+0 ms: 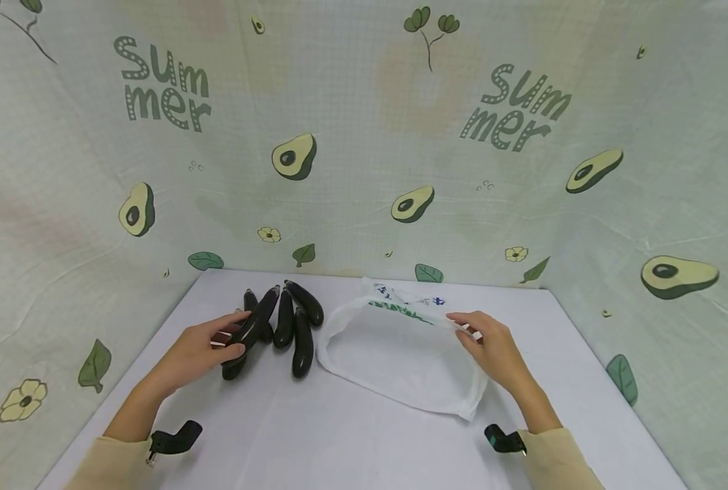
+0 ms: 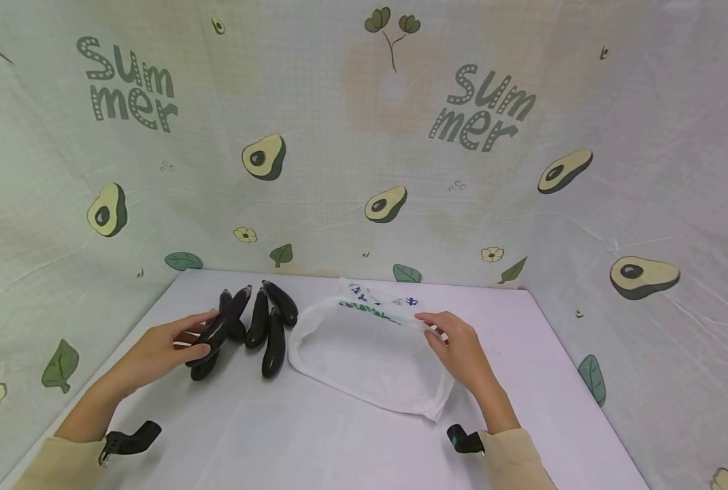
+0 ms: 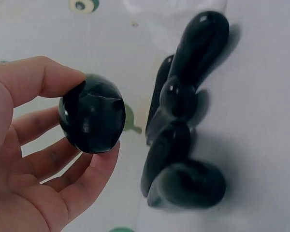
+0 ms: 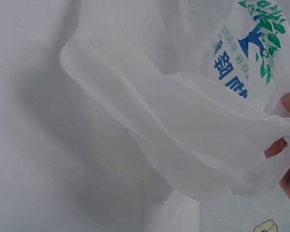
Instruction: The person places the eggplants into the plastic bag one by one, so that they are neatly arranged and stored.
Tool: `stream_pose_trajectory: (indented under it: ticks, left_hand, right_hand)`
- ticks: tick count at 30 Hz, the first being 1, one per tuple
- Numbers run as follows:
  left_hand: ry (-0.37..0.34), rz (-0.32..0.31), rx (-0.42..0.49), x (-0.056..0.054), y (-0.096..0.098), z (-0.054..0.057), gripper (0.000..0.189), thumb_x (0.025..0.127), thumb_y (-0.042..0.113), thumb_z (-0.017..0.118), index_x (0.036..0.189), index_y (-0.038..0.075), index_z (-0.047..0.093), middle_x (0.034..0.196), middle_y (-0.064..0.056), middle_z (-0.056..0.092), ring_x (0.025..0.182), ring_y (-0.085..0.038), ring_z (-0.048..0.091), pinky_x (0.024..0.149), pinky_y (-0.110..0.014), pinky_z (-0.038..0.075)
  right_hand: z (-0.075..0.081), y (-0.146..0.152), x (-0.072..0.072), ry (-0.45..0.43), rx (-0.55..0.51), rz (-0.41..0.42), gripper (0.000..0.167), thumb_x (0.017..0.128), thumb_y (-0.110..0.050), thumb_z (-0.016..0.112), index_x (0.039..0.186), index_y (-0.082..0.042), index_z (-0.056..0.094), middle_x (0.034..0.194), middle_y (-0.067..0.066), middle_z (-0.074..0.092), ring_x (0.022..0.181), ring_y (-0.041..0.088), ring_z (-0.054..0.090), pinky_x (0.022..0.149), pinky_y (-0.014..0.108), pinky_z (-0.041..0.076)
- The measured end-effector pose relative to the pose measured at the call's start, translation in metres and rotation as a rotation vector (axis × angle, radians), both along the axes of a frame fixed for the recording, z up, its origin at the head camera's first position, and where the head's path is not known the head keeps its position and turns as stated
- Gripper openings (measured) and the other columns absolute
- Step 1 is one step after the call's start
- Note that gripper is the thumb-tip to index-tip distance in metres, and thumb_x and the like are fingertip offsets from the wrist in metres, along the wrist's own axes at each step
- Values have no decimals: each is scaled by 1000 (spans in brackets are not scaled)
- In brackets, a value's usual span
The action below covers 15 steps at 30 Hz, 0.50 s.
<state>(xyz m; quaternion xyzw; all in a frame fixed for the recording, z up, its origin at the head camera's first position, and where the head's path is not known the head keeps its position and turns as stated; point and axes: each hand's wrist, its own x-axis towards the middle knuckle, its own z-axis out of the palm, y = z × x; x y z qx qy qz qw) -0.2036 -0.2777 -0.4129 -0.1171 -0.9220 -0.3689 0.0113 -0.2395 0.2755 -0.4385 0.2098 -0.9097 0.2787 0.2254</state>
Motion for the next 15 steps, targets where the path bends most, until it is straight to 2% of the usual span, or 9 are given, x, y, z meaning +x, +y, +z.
stream_pose_trajectory:
  ticks: [6,10,15]
  left_hand:
    - [-44,-51,18,7,22,5,60,97,29,78,153,19,58,119,-9,71,109,-25,66,80,-37,55]
    - [-49,-94,25,11,35,6,60,97,28,78,153,19,59,120,-8,71,106,-22,66,79,-35,55]
    - [-66,-186,37,14,50,5,60,97,27,78,153,21,59,122,-8,70,105,-21,67,77,-32,57]
  right_hand:
    - [1,-1,1,9,1,38,39,94,0,78,130,-16,75,113,2,76,92,18,69,69,25,59]
    - [2,-2,1,21,1,46,40,94,2,77,130,-16,76,112,2,76,92,18,70,69,25,59]
    - [3,-1,0,54,9,50,40,93,4,77,129,-15,76,109,2,76,90,18,70,67,25,59]
